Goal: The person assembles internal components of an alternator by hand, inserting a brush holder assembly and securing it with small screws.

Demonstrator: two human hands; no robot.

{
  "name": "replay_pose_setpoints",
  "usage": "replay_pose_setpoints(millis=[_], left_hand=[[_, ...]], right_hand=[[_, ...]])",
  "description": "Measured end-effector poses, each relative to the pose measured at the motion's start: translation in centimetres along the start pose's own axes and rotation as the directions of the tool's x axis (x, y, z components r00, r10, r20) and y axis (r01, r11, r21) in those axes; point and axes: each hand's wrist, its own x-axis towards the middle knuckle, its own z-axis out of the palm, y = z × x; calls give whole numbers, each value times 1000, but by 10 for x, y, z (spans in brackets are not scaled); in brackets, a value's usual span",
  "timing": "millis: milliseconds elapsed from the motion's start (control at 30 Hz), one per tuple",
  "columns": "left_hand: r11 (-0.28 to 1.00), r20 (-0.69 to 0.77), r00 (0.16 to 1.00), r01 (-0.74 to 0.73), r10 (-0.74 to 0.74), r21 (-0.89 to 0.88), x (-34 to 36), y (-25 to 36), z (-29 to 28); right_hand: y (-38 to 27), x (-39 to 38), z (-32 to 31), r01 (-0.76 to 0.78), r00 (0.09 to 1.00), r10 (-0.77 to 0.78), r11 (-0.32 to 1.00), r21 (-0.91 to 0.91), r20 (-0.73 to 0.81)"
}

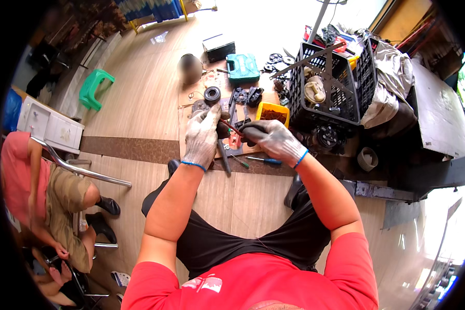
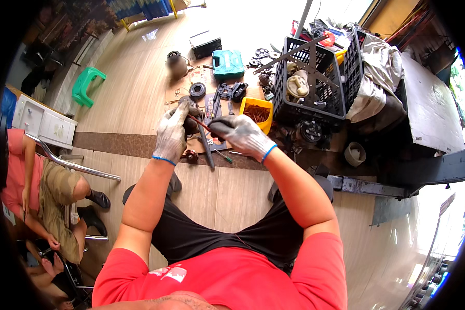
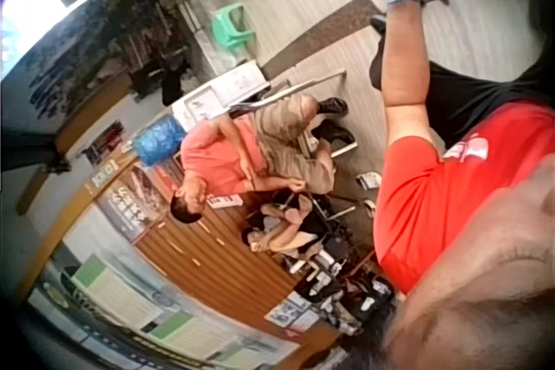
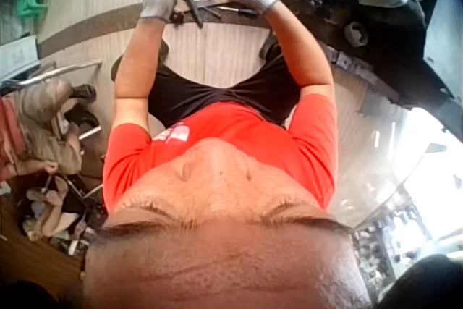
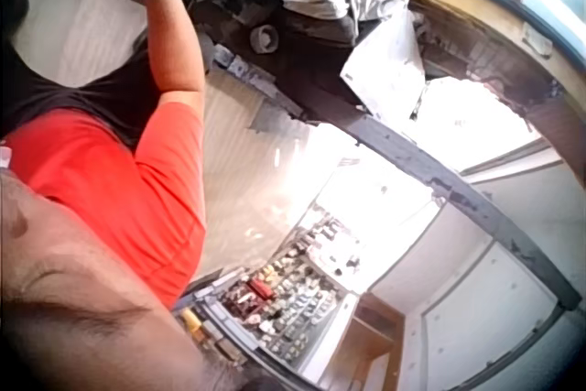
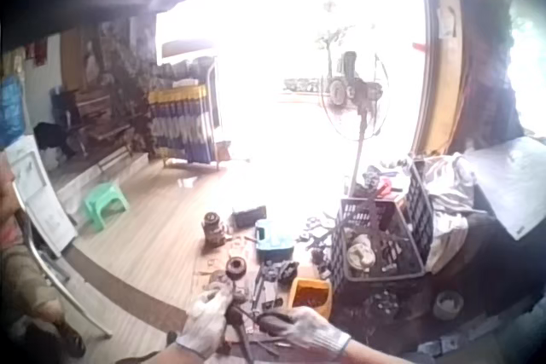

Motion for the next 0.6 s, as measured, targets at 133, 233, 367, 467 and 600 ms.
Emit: replay_pose_setpoints(millis=[133,233,367,467,600], left_hand=[[998,78,997,-26,21,56,-6,5,6],[999,90,996,-17,13,37,-10,8,8],[1000,46,999,-2,1,23,-12,3,11],[996,-2,998,-63,63,56,-13,-4,15],[988,-6,998,-66,68,140,-18,0,23]], right_hand=[[5,-2,10,151,984,-169,961,-231,-62],[1,0,15,114,982,-156,937,-331,-104],[-1,-1,21,127,959,-233,862,-491,-161],[4,0,27,117,944,-271,807,-578,-187],[12,0,30,116,932,-318,715,-689,-172]])
